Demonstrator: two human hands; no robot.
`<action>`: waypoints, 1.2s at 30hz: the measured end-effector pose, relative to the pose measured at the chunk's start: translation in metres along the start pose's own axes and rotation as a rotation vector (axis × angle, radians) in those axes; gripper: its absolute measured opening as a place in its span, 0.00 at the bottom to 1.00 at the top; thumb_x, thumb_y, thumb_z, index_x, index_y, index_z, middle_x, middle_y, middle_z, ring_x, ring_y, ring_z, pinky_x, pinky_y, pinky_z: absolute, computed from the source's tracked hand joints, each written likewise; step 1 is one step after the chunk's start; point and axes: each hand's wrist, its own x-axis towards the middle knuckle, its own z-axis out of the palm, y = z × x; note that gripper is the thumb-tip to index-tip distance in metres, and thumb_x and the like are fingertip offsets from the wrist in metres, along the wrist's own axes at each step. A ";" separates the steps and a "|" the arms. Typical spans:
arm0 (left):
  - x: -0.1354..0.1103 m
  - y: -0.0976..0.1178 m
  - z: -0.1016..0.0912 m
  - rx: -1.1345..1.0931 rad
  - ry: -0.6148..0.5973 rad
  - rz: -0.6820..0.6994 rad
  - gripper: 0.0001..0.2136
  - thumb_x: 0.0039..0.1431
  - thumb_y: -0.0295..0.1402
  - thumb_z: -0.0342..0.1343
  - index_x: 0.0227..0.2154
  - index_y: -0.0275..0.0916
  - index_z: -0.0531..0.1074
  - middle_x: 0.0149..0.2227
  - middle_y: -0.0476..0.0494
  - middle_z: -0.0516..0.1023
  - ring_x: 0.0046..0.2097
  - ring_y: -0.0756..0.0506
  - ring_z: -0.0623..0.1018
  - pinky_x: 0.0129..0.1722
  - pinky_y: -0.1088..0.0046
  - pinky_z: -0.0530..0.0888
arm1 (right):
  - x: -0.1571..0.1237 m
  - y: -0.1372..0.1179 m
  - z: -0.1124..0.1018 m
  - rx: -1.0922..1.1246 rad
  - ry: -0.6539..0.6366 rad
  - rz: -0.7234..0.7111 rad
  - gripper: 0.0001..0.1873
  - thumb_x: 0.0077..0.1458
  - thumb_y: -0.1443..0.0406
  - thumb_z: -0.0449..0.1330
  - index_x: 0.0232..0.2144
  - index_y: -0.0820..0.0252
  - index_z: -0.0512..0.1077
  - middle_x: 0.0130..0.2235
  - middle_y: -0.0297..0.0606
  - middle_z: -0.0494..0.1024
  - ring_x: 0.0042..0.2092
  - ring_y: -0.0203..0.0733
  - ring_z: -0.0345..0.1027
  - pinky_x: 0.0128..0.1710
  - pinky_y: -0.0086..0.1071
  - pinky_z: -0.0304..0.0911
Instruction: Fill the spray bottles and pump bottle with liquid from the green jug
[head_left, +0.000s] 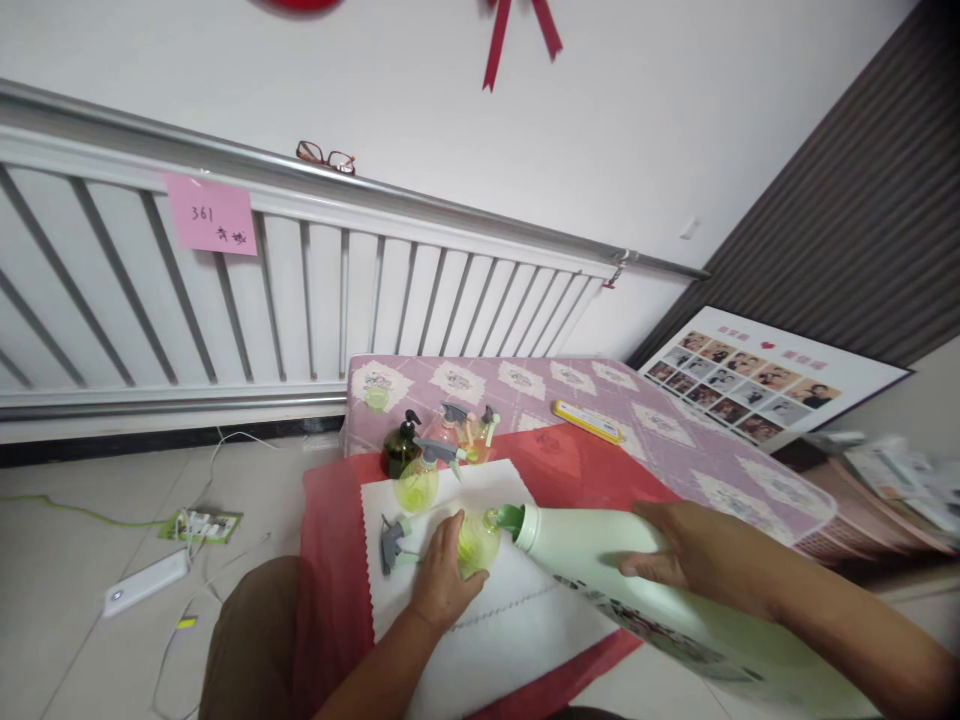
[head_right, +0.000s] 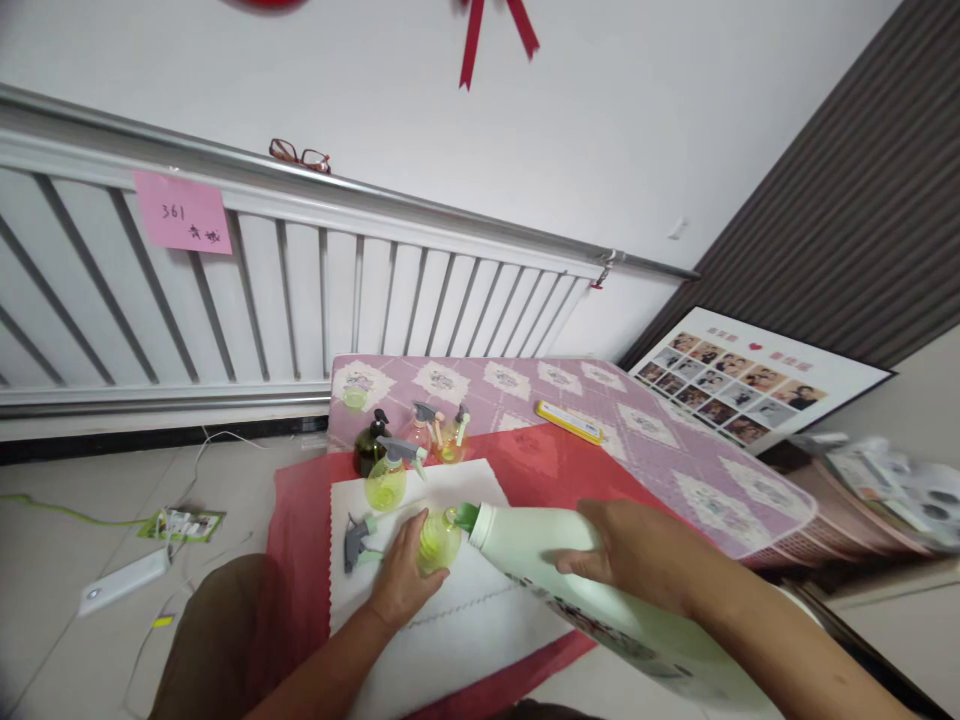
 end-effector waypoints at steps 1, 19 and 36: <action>0.000 0.000 0.000 0.000 0.001 -0.002 0.40 0.46 0.32 0.58 0.63 0.36 0.49 0.64 0.37 0.59 0.65 0.40 0.58 0.66 0.64 0.56 | 0.000 0.000 0.000 -0.008 -0.017 0.012 0.25 0.46 0.40 0.58 0.30 0.54 0.72 0.32 0.43 0.79 0.34 0.55 0.73 0.30 0.40 0.62; 0.000 0.000 -0.002 -0.016 -0.007 -0.009 0.40 0.46 0.33 0.58 0.63 0.36 0.50 0.64 0.36 0.59 0.65 0.40 0.58 0.65 0.63 0.56 | -0.002 -0.006 -0.003 -0.036 -0.084 0.053 0.25 0.50 0.42 0.56 0.34 0.56 0.72 0.36 0.44 0.79 0.37 0.53 0.72 0.32 0.38 0.61; 0.001 -0.003 0.000 -0.013 0.002 0.011 0.40 0.46 0.33 0.58 0.63 0.36 0.49 0.63 0.36 0.59 0.65 0.40 0.58 0.65 0.62 0.56 | -0.005 -0.014 -0.010 -0.049 -0.107 0.064 0.25 0.50 0.43 0.55 0.34 0.58 0.71 0.38 0.47 0.79 0.38 0.54 0.73 0.34 0.38 0.61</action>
